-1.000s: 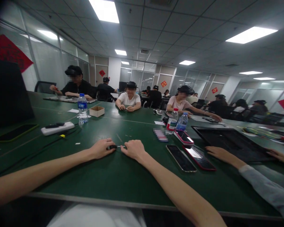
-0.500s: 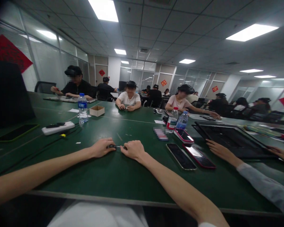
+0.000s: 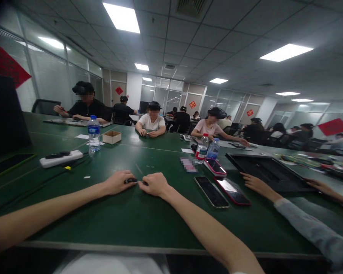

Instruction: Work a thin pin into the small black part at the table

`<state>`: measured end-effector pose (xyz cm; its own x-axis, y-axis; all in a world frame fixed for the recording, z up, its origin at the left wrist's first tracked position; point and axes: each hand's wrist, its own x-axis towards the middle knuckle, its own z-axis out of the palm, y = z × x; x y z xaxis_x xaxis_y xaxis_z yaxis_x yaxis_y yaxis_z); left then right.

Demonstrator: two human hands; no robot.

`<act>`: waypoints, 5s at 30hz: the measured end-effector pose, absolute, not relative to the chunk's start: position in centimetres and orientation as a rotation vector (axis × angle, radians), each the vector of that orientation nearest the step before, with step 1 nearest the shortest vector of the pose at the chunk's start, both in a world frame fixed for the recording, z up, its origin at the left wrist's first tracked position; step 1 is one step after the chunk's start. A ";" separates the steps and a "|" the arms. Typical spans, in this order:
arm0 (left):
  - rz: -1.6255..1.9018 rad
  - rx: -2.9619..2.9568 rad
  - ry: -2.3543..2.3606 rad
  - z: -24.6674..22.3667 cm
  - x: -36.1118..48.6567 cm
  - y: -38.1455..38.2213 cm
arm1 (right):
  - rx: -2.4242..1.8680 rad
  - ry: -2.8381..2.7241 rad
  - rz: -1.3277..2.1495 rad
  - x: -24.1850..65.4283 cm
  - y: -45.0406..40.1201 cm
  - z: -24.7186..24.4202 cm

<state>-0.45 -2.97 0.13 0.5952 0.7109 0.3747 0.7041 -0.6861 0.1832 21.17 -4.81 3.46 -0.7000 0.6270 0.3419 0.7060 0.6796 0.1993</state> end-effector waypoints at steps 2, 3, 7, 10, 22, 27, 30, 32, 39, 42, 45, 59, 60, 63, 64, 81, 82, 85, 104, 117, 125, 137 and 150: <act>0.674 2.796 1.235 0.0 -0.5 -3.1 | -1.090 -2.649 -0.478 21.5 -4.7 3.4; 0.677 2.795 1.238 -0.1 -0.5 -3.1 | -1.087 -2.661 -0.478 21.4 -4.7 3.3; 0.631 2.795 1.218 -0.2 -0.5 -3.1 | -1.064 -2.718 -0.399 20.7 -5.0 2.8; 0.635 2.812 1.205 -0.1 -0.6 -3.2 | -1.083 -2.709 -0.332 20.6 -5.2 3.0; 0.562 2.845 1.107 0.4 -0.8 -3.5 | -1.007 -2.715 -0.252 20.9 -5.1 3.1; 0.481 2.851 1.018 1.3 -1.0 -4.1 | -1.011 -2.725 -0.212 21.0 -5.1 3.4; 0.479 2.848 1.039 1.5 -1.1 -4.2 | -0.993 -2.726 -0.210 21.1 -5.1 3.4; 0.504 2.844 1.064 1.4 -1.1 -4.3 | -0.983 -2.719 -0.220 21.1 -5.1 3.3; 0.503 2.937 1.186 1.0 -1.1 -4.2 | -1.053 -2.733 -0.243 20.8 -5.4 3.6; 0.508 2.975 1.252 1.0 -1.3 -4.2 | -1.150 -2.713 -0.275 20.6 -5.5 3.7; 0.533 2.943 1.340 1.2 -1.4 -4.2 | -1.258 -2.678 -0.324 20.5 -5.5 3.6; 0.573 2.826 1.400 1.0 -1.4 -4.1 | -1.333 -2.587 -0.380 20.3 -5.1 3.4; 0.573 2.821 1.404 1.0 -1.4 -4.1 | -1.342 -2.588 -0.385 20.3 -5.1 3.5; 0.573 2.805 1.410 1.1 -1.4 -4.2 | -1.387 -2.589 -0.393 20.3 -5.2 3.7; 0.577 2.801 1.407 1.1 -1.4 -4.2 | -1.398 -2.592 -0.392 20.3 -5.2 3.7; 0.592 2.830 1.283 0.3 -1.7 -3.3 | -1.320 -2.630 -0.418 20.2 -5.4 3.8; 0.577 2.840 1.281 0.3 -1.7 -3.2 | -1.314 -2.628 -0.423 20.1 -5.4 3.8; 0.566 2.851 1.275 0.3 -1.6 -3.3 | -1.285 -2.635 -0.428 20.1 -5.5 3.9; 0.485 2.865 1.341 0.1 -1.4 -3.4 | -1.248 -2.629 -0.436 19.9 -6.0 3.7; 0.336 2.957 1.327 0.2 -1.3 -3.3 | -1.239 -2.648 -0.364 20.3 -5.9 3.7; 0.310 2.923 1.339 0.1 -1.4 -3.1 | -1.253 -2.691 -0.424 20.1 -6.4 4.1; 0.224 2.920 1.396 0.2 -1.3 -3.0 | -1.415 -2.663 -0.438 19.2 -7.2 4.4; 0.302 2.883 1.326 -0.1 -1.2 -3.0 | -1.411 -2.658 -0.442 19.7 -6.8 3.9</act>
<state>-1.24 -3.03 -0.14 0.6360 0.7478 0.1906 0.7566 -0.6529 0.0368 19.69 -6.77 3.87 -0.5659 0.7941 0.2217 0.8231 0.5287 0.2073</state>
